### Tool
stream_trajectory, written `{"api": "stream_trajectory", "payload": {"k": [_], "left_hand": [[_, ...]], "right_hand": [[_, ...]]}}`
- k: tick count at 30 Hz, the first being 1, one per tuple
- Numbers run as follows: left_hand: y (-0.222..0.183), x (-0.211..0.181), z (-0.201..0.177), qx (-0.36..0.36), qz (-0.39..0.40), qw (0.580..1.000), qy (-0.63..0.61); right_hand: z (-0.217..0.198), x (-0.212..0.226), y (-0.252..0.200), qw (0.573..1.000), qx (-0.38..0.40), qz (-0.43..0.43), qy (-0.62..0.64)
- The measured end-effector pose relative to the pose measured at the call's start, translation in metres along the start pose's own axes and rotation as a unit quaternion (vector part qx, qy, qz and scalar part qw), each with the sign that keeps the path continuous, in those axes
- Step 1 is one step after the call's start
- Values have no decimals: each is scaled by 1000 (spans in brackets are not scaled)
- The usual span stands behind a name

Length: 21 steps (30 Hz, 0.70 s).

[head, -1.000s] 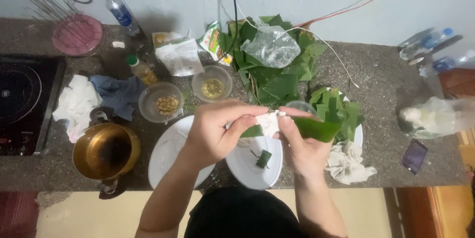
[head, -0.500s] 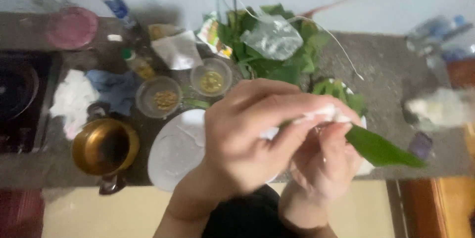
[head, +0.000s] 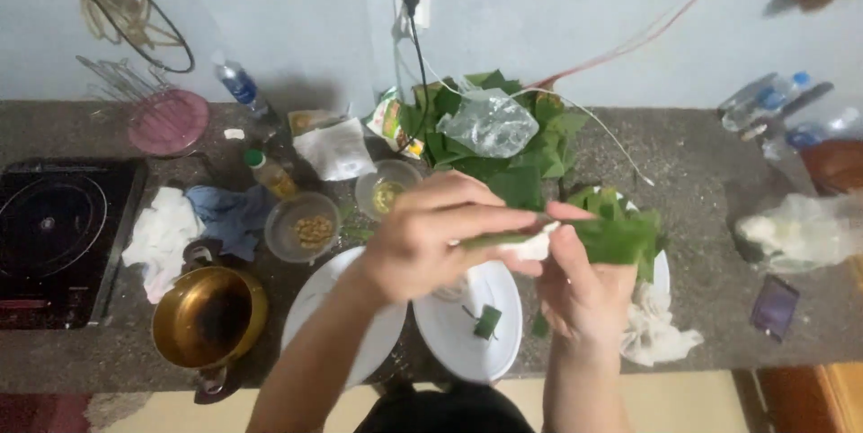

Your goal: Preparing food items by applying paste and ingredients to green leaves and folding them into small packets.

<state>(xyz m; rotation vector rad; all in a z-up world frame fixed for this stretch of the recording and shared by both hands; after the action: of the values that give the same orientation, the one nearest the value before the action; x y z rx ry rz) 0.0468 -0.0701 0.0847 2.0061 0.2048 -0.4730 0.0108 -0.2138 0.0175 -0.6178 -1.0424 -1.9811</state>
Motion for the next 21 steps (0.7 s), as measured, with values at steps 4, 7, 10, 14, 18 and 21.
{"api": "stream_trajectory", "payload": {"k": [4,7,10,14,18,21], "left_hand": [[-10,15,-2,118,-96,965,-214],[-5,3,-9,108,-105,977,-149],[6,-21,-12,86,-52,992,-77],[8,-29,-20,66,8,997,-41],[-3,-29,-34,28,43,998,22],[-3,-34,-50,39,22,998,49]], "right_hand": [[5,2,-6,999,31,20,35],[17,3,-3,998,59,11,25],[27,-5,-8,996,91,22,-7],[36,-9,-17,994,104,26,-26],[38,-18,-30,986,96,75,114],[33,-33,-34,992,-15,104,74]]}}
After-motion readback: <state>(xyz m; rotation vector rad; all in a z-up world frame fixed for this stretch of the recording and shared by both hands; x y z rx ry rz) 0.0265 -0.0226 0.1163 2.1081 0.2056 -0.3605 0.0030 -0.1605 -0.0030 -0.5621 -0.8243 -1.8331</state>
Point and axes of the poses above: each hand's wrist, its own y-axis towards the middle knuckle, its own z-axis out of the palm, x = y × z, the point moved 9 cm from there along y, towards the middle knuckle, and after that the axes turned 3 degrees about -z, right-handed, at the moved point
